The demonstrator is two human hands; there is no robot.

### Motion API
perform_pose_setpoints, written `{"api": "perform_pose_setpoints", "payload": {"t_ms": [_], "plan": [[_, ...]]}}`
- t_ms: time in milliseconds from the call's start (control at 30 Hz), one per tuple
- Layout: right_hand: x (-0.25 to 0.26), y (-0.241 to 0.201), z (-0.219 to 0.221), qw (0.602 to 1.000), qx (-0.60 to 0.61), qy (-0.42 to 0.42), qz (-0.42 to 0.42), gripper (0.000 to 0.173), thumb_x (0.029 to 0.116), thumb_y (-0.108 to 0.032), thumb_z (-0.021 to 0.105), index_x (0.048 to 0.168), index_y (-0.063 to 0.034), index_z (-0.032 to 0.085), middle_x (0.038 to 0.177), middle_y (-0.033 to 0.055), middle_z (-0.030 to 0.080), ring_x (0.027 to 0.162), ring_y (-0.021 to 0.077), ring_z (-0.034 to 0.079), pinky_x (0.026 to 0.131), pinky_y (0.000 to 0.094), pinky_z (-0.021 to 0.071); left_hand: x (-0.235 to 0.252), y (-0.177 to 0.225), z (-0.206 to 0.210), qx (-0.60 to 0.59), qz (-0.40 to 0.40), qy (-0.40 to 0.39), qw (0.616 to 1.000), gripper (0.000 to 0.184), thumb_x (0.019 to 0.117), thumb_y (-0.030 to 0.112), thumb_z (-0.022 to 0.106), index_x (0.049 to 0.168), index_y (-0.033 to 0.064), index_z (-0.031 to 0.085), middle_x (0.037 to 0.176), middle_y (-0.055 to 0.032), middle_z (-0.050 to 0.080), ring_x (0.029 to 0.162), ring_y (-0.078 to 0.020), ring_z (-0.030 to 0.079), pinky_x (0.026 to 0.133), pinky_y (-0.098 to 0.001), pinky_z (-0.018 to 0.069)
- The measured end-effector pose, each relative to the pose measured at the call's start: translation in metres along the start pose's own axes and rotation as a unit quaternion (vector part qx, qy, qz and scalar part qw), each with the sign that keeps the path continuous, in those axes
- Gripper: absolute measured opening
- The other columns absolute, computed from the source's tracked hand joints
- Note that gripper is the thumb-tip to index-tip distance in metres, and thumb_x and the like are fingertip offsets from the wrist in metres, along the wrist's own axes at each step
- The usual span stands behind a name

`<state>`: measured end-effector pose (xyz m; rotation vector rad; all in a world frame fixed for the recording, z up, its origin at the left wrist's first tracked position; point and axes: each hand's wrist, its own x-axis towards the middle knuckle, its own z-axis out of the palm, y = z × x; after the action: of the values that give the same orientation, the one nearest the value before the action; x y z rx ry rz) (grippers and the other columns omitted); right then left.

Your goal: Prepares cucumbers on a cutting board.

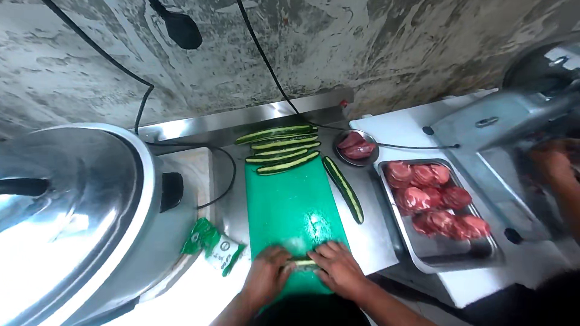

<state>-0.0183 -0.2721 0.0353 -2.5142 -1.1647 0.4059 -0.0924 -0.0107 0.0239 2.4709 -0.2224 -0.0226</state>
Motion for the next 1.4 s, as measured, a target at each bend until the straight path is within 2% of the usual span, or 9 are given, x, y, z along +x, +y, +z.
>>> {"api": "perform_pose_setpoints", "payload": {"t_ms": [133, 233, 367, 533, 700, 933, 1100, 1300, 1400], "plan": [[0.06, 0.002, -0.007, 1.0, -0.017, -0.009, 0.012, 0.04, 0.1017, -0.043, 0.05, 0.138, -0.0311, 0.062, 0.128, 0.0002, 0.066, 0.12, 0.0261, 0.06, 0.098, 0.0531, 0.0478, 0.028, -0.018, 0.0, 0.212, -0.047, 0.059, 0.974, 0.052, 0.1033, 0.059, 0.035, 0.114, 0.0256, 0.073, 0.116, 0.0004, 0.072, 0.114, -0.024, 0.065, 0.1, -0.0561, 0.0475], [0.073, 0.007, -0.016, 0.998, -0.016, -0.05, 0.016, 0.045, 0.1013, -0.05, 0.047, 0.142, -0.0336, 0.058, 0.148, -0.0046, 0.055, 0.138, 0.0235, 0.048, 0.109, 0.0569, 0.039, 0.037, -0.019, -0.007, 0.236, -0.049, 0.04, 0.97, 0.053, 0.1051, 0.057, 0.03, 0.114, 0.0268, 0.072, 0.132, 0.0029, 0.066, 0.134, -0.0242, 0.056, 0.115, -0.0725, 0.0251], [0.043, 0.008, -0.009, 0.997, 0.005, -0.056, 0.049, 0.061, 0.1039, -0.059, 0.033, 0.156, -0.0299, 0.043, 0.169, -0.0062, 0.028, 0.159, 0.0247, 0.015, 0.123, 0.0685, 0.0095, 0.011, -0.007, 0.004, 0.196, -0.007, 0.018, 0.98, 0.053, 0.108, 0.05, 0.032, 0.135, 0.0195, 0.066, 0.155, 0.0004, 0.051, 0.148, -0.0234, 0.042, 0.12, -0.0604, 0.0312], [0.073, 0.005, 0.001, 0.983, -0.089, 0.044, 0.155, 0.066, 0.1051, -0.058, 0.017, 0.158, -0.0285, 0.041, 0.169, 0.0014, 0.029, 0.158, 0.0308, 0.02, 0.12, 0.0747, 0.0093, 0.043, -0.011, 0.006, 0.222, -0.059, 0.036, 0.973, 0.064, 0.1072, 0.055, 0.021, 0.148, 0.0192, 0.055, 0.162, -0.0061, 0.042, 0.152, -0.0324, 0.033, 0.12, -0.0668, 0.0239], [0.155, 0.029, -0.025, 0.962, -0.097, -0.009, 0.255, 0.065, 0.1044, -0.056, 0.019, 0.164, -0.0295, 0.027, 0.174, -0.0048, 0.011, 0.16, 0.0259, 0.001, 0.119, 0.0734, -0.0021, 0.128, -0.031, -0.015, 0.247, -0.189, -0.038, 0.95, 0.067, 0.1053, 0.056, 0.015, 0.158, 0.0243, 0.041, 0.173, -0.0061, 0.014, 0.159, -0.0335, 0.005, 0.122, -0.0693, 0.0061], [0.101, 0.007, -0.009, 0.974, -0.095, -0.027, 0.203, 0.063, 0.1037, -0.056, 0.02, 0.161, -0.0331, 0.033, 0.171, -0.0052, 0.021, 0.159, 0.0287, 0.012, 0.119, 0.0747, 0.0045, 0.063, -0.014, 0.0, 0.197, -0.135, -0.027, 0.971, 0.068, 0.1047, 0.059, 0.019, 0.155, 0.0216, 0.047, 0.166, -0.0116, 0.034, 0.154, -0.038, 0.027, 0.121, -0.0667, 0.02], [0.168, 0.026, -0.033, 0.951, -0.071, -0.016, 0.299, 0.069, 0.104, -0.057, 0.023, 0.166, -0.0269, 0.018, 0.174, 0.0045, 0.002, 0.16, 0.0317, -0.004, 0.118, 0.0753, -0.0042, 0.138, -0.031, -0.024, 0.225, -0.247, -0.024, 0.942, 0.074, 0.1024, 0.062, 0.019, 0.164, 0.0217, 0.024, 0.172, -0.0165, 0.005, 0.158, -0.0433, 0.001, 0.119, -0.0745, 0.0058], [0.093, 0.003, 0.006, 0.976, -0.147, 0.071, 0.142, 0.062, 0.1026, -0.058, 0.023, 0.154, -0.0332, 0.047, 0.165, -0.0042, 0.038, 0.155, 0.0342, 0.026, 0.112, 0.0809, 0.0165, 0.059, -0.011, 0.008, 0.229, -0.082, 0.017, 0.97, 0.069, 0.1029, 0.063, 0.02, 0.154, 0.0265, 0.047, 0.165, -0.0111, 0.035, 0.153, -0.0396, 0.028, 0.119, -0.0692, 0.023], [0.106, 0.002, -0.002, 0.975, -0.132, 0.036, 0.178, 0.063, 0.1028, -0.058, 0.021, 0.156, -0.0337, 0.044, 0.167, -0.0044, 0.035, 0.156, 0.0342, 0.024, 0.114, 0.08, 0.013, 0.07, -0.012, 0.006, 0.24, -0.106, 0.023, 0.965, 0.072, 0.1015, 0.067, 0.018, 0.154, 0.0271, 0.048, 0.164, -0.0125, 0.037, 0.152, -0.0424, 0.029, 0.117, -0.0712, 0.0225]]}}
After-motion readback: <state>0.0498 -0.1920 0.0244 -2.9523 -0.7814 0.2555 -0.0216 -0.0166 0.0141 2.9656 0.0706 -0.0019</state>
